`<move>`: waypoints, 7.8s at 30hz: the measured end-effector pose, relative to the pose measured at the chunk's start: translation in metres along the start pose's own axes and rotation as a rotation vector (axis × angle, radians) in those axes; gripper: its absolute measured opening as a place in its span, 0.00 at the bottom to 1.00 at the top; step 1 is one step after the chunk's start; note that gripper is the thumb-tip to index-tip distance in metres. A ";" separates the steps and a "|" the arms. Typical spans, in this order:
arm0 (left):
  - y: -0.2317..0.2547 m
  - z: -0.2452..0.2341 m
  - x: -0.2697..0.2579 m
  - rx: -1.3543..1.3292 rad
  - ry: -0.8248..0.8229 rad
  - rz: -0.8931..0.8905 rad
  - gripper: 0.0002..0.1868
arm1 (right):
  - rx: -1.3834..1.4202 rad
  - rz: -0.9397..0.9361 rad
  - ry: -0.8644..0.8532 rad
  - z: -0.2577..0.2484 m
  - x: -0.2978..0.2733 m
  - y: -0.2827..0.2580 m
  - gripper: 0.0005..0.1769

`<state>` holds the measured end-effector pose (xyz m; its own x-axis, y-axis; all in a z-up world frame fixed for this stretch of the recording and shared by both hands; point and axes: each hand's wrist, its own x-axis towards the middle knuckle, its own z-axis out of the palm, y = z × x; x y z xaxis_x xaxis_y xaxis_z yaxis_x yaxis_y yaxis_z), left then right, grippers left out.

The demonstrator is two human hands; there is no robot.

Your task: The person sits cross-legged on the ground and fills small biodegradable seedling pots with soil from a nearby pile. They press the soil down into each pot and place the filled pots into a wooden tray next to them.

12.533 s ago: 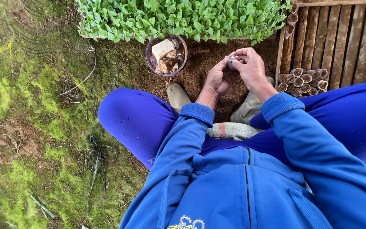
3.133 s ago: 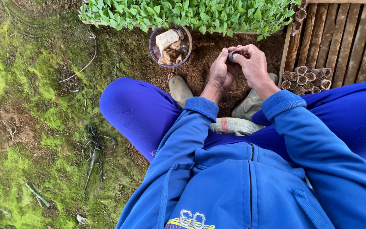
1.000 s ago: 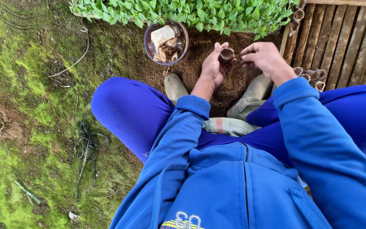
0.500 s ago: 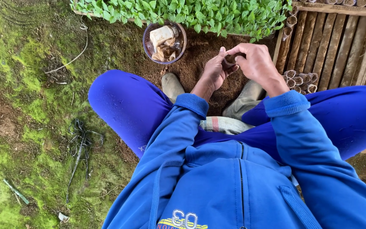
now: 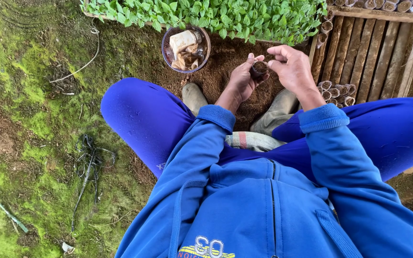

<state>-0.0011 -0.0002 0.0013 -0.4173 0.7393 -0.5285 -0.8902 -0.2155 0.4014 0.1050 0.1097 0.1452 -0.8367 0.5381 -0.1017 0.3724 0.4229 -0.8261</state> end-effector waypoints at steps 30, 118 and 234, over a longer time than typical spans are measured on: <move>-0.002 0.010 -0.010 0.009 -0.090 0.035 0.25 | 0.498 0.335 0.061 0.034 -0.003 0.006 0.11; 0.001 -0.018 0.002 0.135 0.049 0.034 0.23 | 0.448 0.282 -0.031 0.066 0.013 0.040 0.21; 0.023 0.054 -0.043 0.714 0.179 -0.406 0.45 | -0.137 0.205 0.402 -0.003 0.029 0.117 0.11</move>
<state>0.0063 -0.0024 0.0731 -0.1660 0.5473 -0.8203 -0.6731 0.5451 0.4998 0.1252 0.1767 0.0473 -0.5284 0.8489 -0.0100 0.5861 0.3562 -0.7278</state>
